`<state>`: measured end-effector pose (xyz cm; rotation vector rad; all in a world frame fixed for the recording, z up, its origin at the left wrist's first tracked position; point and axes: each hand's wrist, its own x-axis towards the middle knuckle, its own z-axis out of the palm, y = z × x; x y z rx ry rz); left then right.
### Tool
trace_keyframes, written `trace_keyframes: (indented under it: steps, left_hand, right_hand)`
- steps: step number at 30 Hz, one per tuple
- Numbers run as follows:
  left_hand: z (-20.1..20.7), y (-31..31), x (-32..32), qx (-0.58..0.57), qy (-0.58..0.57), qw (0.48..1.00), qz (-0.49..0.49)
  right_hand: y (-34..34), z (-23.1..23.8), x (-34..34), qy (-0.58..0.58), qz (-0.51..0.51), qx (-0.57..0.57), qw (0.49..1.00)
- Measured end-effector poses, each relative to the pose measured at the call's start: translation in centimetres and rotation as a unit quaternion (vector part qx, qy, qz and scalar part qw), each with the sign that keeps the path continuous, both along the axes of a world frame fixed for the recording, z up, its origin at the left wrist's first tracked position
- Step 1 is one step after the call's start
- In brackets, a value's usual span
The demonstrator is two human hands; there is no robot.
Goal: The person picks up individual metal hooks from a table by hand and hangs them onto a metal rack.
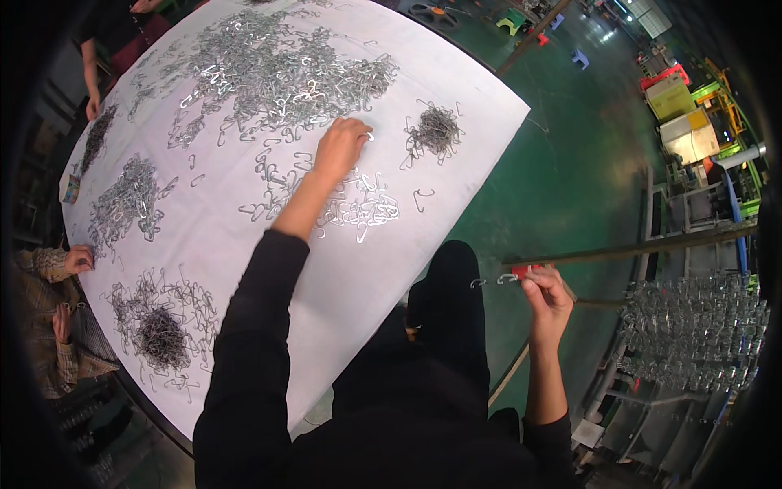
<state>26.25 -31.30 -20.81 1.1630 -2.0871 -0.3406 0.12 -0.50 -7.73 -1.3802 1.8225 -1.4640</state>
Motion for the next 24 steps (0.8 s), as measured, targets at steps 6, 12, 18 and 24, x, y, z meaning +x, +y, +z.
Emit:
trace_keyframes:
  steps: [6, 12, 18, 24]
  left_hand:
    - [-0.1, -3.9, 0.1, 0.028, -0.106, 0.987, -0.115]
    - [-0.9, -2.2, -1.1, -0.072, -0.193, 0.977, -0.06]
    - [-0.2, -1.0, -3.6, -0.128, -0.426, 0.895, 0.008]
    - [0.3, -1.4, -4.2, -0.06, -0.358, 0.927, 0.092]
  right_hand:
    - [-3.6, 1.8, -1.4, -0.005, 0.024, 0.033, 0.999]
    - [-5.4, 1.3, -4.0, -0.025, 0.025, -0.006, 0.999]
    - [-4.7, 0.0, -5.7, -0.049, 0.021, -0.027, 0.998]
    - [-3.1, -1.3, -5.7, -0.041, 0.029, -0.033, 0.998]
